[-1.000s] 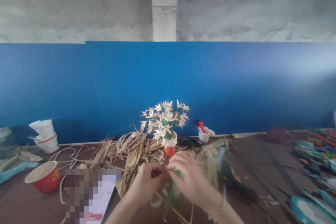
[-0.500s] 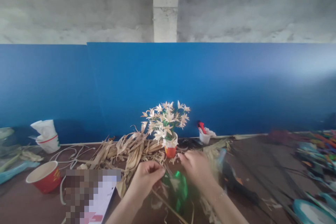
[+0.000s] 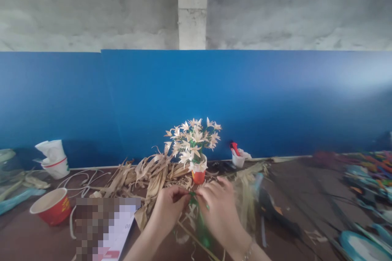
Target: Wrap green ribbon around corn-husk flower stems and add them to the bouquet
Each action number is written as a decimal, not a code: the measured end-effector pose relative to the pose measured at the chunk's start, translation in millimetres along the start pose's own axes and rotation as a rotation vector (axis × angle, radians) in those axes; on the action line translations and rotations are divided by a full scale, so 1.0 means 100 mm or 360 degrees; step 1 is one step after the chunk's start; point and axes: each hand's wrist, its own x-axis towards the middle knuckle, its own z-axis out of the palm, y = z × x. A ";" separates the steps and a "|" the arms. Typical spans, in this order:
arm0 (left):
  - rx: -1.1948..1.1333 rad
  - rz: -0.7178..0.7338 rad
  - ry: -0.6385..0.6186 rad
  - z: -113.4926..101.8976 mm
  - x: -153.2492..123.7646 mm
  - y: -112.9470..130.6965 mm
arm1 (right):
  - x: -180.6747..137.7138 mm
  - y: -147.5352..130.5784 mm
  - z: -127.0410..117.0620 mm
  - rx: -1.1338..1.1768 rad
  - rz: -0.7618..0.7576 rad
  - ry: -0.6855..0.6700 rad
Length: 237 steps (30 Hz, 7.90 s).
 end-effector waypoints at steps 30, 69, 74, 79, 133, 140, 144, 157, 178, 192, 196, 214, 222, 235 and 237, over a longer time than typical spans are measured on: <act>-0.0160 0.0080 -0.0138 -0.05 -0.13 0.20 | 0.10 0.01 -0.18 0.1383 0.1013 -0.0832; -0.0568 -0.0198 -0.0027 0.01 -0.15 0.22 | 0.06 -0.20 -0.14 0.0120 -0.0015 0.0188; -0.0436 0.0005 -0.0078 -0.04 -0.13 0.22 | 0.05 -0.16 -0.12 0.0245 0.0093 0.0081; -0.0292 0.0132 -0.0110 -0.08 -0.07 0.17 | 0.06 -0.15 -0.13 0.0582 0.0535 -0.0226; -0.0288 0.0098 -0.0277 -0.11 -0.10 0.17 | 0.11 -0.18 -0.18 0.1454 0.1248 -0.0630; -0.0206 0.0153 -0.0390 -0.15 -0.14 0.22 | 0.12 -0.15 -0.22 0.1626 0.1301 -0.0892; -0.0185 0.0087 -0.0192 -0.07 -0.11 0.21 | 0.04 -0.18 -0.14 0.0755 0.0652 -0.0377; -0.0359 -0.0010 -0.0216 -0.10 -0.06 0.15 | 0.05 -0.22 -0.14 0.0320 0.0290 -0.0047; -0.0479 -0.0097 -0.0271 -0.10 -0.08 0.16 | 0.07 -0.16 -0.17 0.0262 0.0127 -0.0064; -0.0633 0.0248 -0.0003 0.02 -0.08 0.10 | 0.03 -0.07 0.06 0.2355 0.1536 -0.0441; -0.0599 0.0305 0.0023 0.04 -0.08 0.10 | 0.00 -0.08 0.12 0.2298 0.1531 -0.0381; 0.0117 0.0117 -0.0055 0.11 -0.07 -0.02 | 0.06 0.01 -0.05 0.1023 0.0693 -0.0492; -0.0102 -0.0111 -0.0231 0.08 -0.01 -0.06 | 0.16 0.04 -0.08 0.1121 0.0919 -0.0404; 0.0155 0.0116 0.0142 0.11 -0.08 0.00 | 0.12 0.12 0.00 0.1151 0.0954 -0.0568; 0.0235 0.0140 0.0150 0.11 -0.08 -0.03 | 0.12 0.13 0.00 0.1124 0.0904 -0.0552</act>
